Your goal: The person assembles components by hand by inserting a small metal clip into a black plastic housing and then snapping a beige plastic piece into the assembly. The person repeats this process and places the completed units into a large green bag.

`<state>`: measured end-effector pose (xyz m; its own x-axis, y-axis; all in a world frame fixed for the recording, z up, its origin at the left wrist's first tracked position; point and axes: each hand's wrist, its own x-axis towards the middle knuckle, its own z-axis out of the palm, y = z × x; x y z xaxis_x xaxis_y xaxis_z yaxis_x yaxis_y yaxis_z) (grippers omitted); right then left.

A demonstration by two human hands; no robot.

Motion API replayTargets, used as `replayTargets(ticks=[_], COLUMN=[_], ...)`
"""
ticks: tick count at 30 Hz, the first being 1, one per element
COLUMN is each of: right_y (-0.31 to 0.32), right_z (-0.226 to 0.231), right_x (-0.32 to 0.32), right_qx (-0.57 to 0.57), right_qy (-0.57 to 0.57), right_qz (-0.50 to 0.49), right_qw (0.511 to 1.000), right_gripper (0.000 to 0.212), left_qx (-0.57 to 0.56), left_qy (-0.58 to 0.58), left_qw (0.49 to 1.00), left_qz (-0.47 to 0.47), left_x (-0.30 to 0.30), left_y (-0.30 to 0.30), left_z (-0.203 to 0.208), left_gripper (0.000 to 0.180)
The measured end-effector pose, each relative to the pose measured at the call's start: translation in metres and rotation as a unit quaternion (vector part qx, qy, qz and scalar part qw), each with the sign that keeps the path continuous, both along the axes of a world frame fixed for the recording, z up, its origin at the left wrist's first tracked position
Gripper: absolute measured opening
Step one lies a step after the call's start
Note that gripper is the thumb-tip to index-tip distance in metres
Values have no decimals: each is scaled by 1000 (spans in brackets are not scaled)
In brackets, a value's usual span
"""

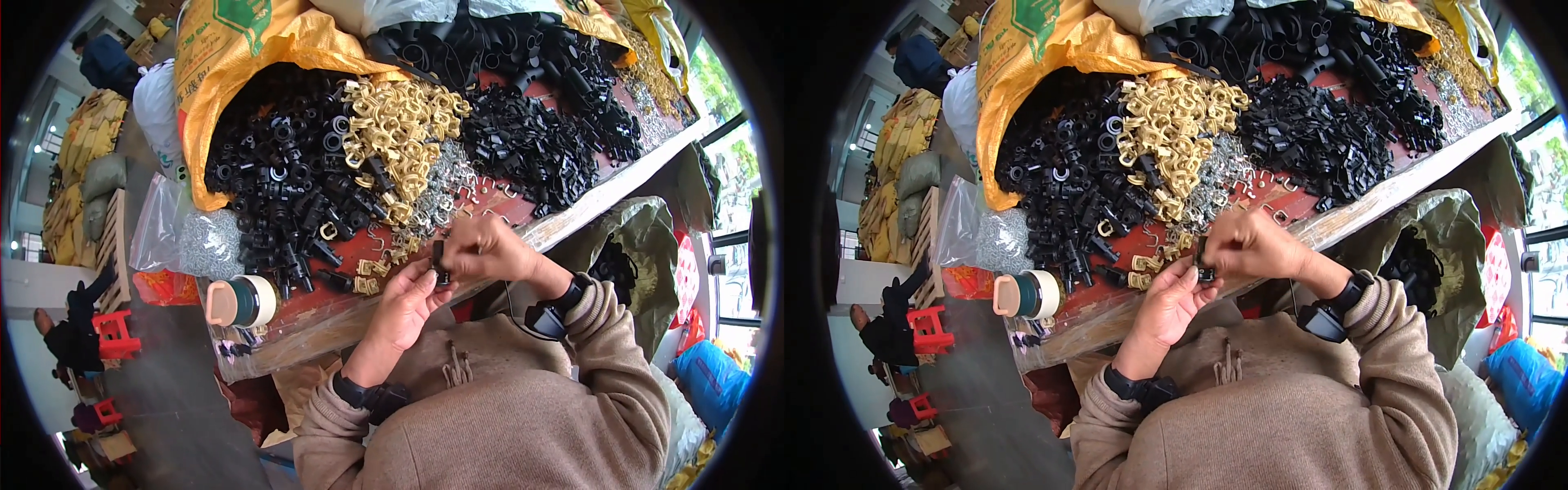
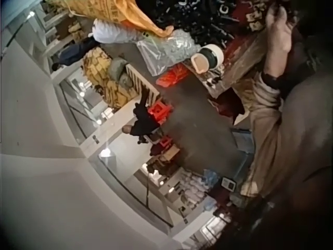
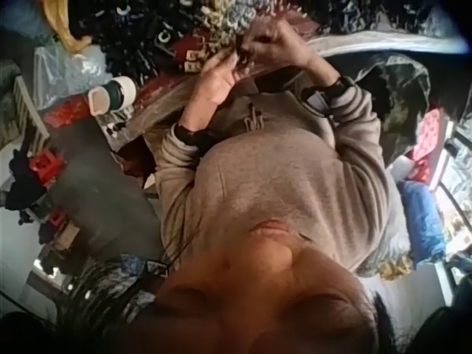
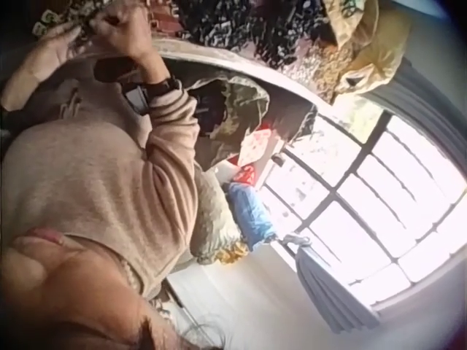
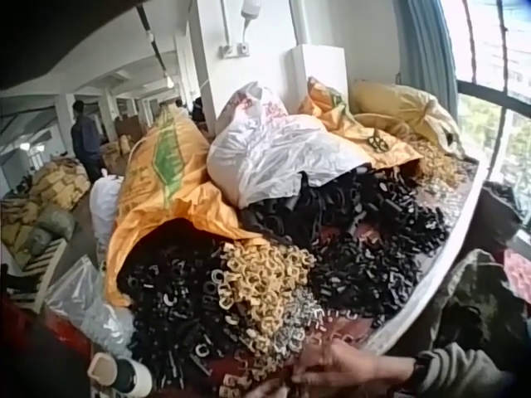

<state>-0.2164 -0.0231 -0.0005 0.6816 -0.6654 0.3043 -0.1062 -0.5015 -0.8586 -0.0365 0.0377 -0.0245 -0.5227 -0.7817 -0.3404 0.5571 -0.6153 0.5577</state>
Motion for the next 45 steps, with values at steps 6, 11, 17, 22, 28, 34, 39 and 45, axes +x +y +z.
replayTargets(ticks=[6,11,17,22,28,34,39,45], right_y=[-30,-36,-35,-16,7,11,11,8], right_z=[-29,-42,-33,-22,-18,-14,-8,2], right_x=[0,1,-7,1,13,12,12,1], right_qx=[-170,-173,220,502,529,431,337,340], right_qy=[258,245,14,-194,-245,-156,-114,-82], right_qz=[-221,-224,-218,-146,-107,-73,-76,-67], right_qw=[925,928,951,830,806,886,932,934], right_gripper=[15,18,11,13,12,13,15,14], left_qx=[33,36,14,1,-65,-110,-101,-62], left_qy=[21,27,29,39,55,65,72,79], left_qw=[998,996,996,993,982,980,982,987], left_qz=[54,76,82,107,166,152,142,128], left_x=[5,6,9,6,-1,1,2,5], left_y=[-6,-7,-6,-10,-15,-15,-13,-12], left_z=[2,0,-5,-3,1,-2,-3,1], left_gripper=[19,16,20,19,21,22,23,22])
